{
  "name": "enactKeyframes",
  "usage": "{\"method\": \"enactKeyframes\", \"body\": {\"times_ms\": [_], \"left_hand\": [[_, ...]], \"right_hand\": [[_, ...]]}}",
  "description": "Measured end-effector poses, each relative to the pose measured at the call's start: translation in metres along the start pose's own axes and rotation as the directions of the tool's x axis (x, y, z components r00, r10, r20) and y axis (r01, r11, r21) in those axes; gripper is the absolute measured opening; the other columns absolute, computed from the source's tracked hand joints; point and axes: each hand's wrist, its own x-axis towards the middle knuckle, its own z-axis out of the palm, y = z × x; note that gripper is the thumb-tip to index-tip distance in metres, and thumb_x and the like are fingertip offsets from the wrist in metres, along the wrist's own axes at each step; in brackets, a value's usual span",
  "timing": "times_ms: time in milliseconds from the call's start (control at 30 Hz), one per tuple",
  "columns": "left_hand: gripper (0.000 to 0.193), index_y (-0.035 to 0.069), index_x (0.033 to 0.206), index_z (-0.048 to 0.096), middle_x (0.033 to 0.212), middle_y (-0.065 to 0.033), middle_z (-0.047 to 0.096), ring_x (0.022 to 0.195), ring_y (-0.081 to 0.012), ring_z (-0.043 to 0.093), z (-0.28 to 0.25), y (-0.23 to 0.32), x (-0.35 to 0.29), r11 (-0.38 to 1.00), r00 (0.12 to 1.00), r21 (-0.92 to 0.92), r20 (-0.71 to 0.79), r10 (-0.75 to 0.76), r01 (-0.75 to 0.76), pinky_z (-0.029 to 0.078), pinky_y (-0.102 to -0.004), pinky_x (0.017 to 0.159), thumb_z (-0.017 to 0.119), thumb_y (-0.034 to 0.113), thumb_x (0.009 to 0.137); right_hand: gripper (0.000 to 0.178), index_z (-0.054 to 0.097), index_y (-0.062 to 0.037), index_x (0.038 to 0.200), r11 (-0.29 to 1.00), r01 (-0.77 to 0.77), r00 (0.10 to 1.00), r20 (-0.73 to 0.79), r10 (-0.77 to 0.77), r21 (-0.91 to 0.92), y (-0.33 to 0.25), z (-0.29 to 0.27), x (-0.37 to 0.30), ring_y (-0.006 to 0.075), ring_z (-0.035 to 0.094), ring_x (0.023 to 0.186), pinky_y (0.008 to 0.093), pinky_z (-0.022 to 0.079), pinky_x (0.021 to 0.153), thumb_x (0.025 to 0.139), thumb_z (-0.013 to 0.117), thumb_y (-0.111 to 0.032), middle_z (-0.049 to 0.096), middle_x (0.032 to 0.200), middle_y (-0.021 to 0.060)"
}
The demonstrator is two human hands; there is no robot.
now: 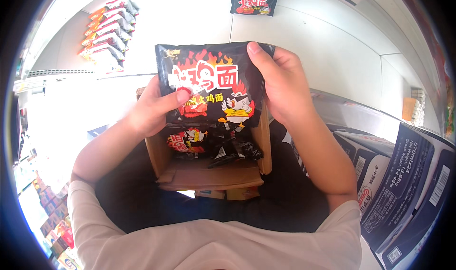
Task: The person takes black snack packets from a cardboard box and places them one by one onto a store shelf. The person arranges the packets in a neat row on the shelf.
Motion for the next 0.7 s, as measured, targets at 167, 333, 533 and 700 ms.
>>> {"method": "enactKeyframes", "body": {"times_ms": [167, 333, 533, 700], "left_hand": [[0.044, -0.002, 0.134, 0.063, 0.121, -0.0079, 0.075, 0.109, -0.0141, 0.07, 0.003, 0.008, -0.003, 0.994, 0.993, 0.092, -0.093, 0.069, -0.061, 0.057, -0.0338, 0.098, 0.081, 0.009, 0.096], [0.04, -0.002, 0.134, 0.062, 0.123, -0.0056, 0.073, 0.112, -0.012, 0.067, 0.0, 0.016, -0.004, 0.919, 0.97, 0.309, 0.071, 0.235, -0.245, 0.056, -0.0315, 0.099, 0.076, 0.002, 0.097], [0.047, 0.001, 0.135, 0.06, 0.13, -0.0148, 0.067, 0.122, -0.03, 0.066, -0.027, 0.022, 0.001, 0.34, 0.857, 0.85, 0.22, 0.466, -0.403, 0.052, -0.0407, 0.105, 0.076, 0.007, 0.091], [0.039, 0.003, 0.123, 0.065, 0.111, -0.0172, 0.072, 0.102, -0.0391, 0.069, -0.036, 0.006, 0.0, 0.05, 0.904, 0.957, 0.253, 0.343, -0.287, 0.055, -0.0471, 0.089, 0.077, 0.015, 0.089]], "right_hand": [[0.045, 0.064, 0.0019, 0.133, 0.981, 0.019, 0.975, 0.219, 0.024, -0.194, -0.005, 0.011, -0.003, 0.0143, 0.068, 0.111, 0.0332, 0.055, 0.097, 0.096, 0.079, -0.019, 0.073, 0.124, 0.009], [0.041, 0.07, -0.0002, 0.125, 0.884, 0.134, 0.969, 0.245, -0.023, -0.449, -0.014, 0.009, -0.002, 0.0118, 0.069, 0.102, 0.0322, 0.057, 0.089, 0.089, 0.086, -0.012, 0.076, 0.113, 0.006], [0.044, 0.069, 0.0025, 0.125, 0.882, 0.219, 0.963, -0.055, -0.265, -0.417, -0.036, -0.073, 0.067, 0.0148, 0.072, 0.102, 0.0316, 0.056, 0.093, 0.089, 0.085, -0.016, 0.077, 0.116, 0.0092], [0.041, 0.073, 0.0014, 0.12, 0.874, 0.046, 0.937, -0.282, -0.205, -0.484, 0.008, -0.153, 0.154, 0.0178, 0.075, 0.097, 0.0335, 0.058, 0.084, 0.086, 0.088, -0.016, 0.078, 0.112, 0.0099]]}}
